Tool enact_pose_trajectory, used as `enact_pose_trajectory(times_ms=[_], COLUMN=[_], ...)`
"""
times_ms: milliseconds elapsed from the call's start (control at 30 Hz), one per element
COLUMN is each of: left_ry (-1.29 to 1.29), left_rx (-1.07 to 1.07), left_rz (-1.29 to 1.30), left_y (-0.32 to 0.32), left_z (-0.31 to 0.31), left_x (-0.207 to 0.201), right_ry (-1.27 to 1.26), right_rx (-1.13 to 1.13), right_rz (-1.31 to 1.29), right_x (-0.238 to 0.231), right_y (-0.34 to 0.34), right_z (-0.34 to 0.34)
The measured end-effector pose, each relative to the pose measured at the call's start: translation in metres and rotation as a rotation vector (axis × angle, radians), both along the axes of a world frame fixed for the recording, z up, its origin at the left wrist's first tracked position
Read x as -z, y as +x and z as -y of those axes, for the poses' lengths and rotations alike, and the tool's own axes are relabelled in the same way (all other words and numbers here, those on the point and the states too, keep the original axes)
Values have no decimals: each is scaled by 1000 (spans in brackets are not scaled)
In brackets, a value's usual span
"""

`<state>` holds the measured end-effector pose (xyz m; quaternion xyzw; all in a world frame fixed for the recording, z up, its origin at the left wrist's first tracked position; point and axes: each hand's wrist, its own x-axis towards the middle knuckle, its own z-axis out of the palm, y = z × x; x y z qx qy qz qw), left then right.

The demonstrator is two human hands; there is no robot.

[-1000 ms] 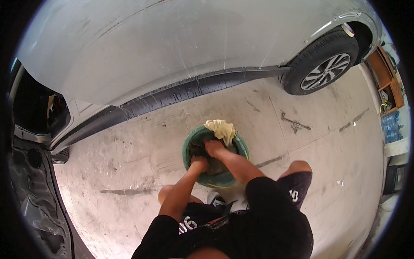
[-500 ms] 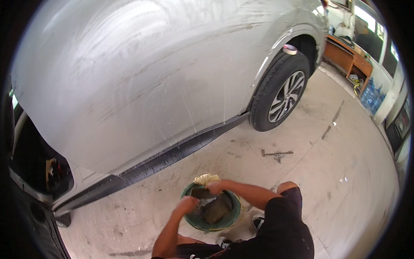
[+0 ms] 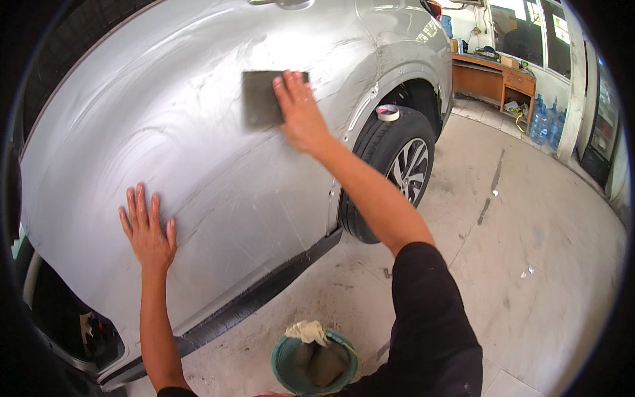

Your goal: The person sands the exterior of a silver car door using a sanding block, dipping the block into a bucket of water and wiping the surface with their hand to check for smoothness.

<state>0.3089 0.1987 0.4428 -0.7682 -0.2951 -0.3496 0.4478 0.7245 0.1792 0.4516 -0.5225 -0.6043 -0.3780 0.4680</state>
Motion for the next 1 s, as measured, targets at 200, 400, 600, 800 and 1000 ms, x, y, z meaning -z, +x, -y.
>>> enact_pose_trajectory(times_ms=[200, 400, 600, 800, 1000], left_ry=[99, 94, 139, 128, 141], left_rx=[-19, -87, -72, -52, -80], left_rz=[-27, -37, -62, -45, -43], left_y=[8, 2, 8, 17, 6], left_z=[3, 4, 3, -1, 5], left_x=[-2, -1, -8, -2, -3], right_ry=[126, 49, 117, 145, 81], right_rx=[203, -100, -103, 146, -144], right_rz=[-51, -232, 113, -163, 11], right_x=[-65, -76, -31, -63, -58], right_y=[154, 116, 132, 194, 166], right_z=[-18, -15, -6, -18, -20])
